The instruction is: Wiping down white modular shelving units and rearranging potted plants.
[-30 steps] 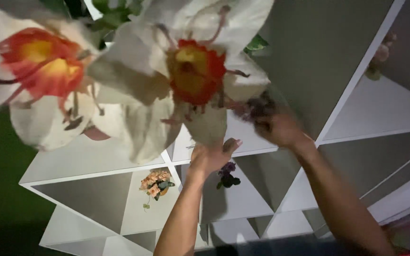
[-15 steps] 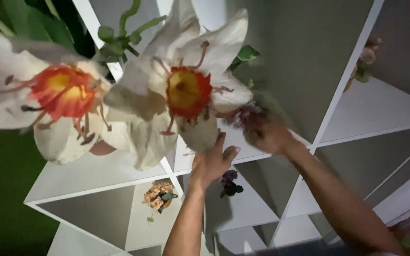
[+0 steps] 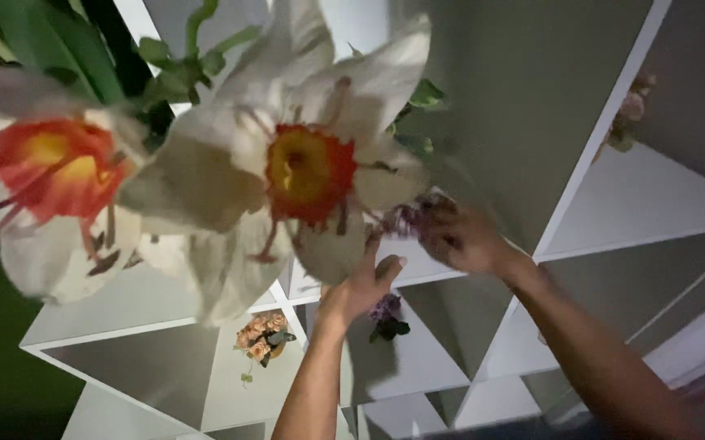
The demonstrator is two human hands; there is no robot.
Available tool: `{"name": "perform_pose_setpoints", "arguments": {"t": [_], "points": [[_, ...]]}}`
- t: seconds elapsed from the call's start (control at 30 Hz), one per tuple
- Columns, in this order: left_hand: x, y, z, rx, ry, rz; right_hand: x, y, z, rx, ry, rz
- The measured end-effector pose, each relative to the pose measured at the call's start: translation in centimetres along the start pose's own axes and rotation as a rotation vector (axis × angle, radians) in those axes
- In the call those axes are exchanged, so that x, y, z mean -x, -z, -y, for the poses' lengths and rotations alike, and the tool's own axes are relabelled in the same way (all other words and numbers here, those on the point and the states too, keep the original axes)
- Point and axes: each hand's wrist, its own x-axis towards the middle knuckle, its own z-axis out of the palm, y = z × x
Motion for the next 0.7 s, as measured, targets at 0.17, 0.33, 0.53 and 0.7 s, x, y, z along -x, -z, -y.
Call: {"name": "perform_pose_setpoints", "arguments": {"t": [0.17, 0.33, 0.53, 0.7], "points": [[1.1, 3.4, -0.3, 0.746, 0.161, -0.188, 0.5, -3.4, -6.3, -0.389, -0.106, 0.111], [1.7, 4.1, -1.1, 0.780, 0.203, -0.172, -0.2, 0.6, -2.0, -0.229, -0.386, 0.170], [-0.2, 6.5, -5.2, 0.866, 0.175, -0.449, 2.6, -3.1, -6.2, -0.675, -0.357, -0.093], [-6.1, 8.3, -10.1, 0.848, -0.025, -0.623, 4.6, -0.5, -4.0, -0.314, 0.086, -0.527]]}}
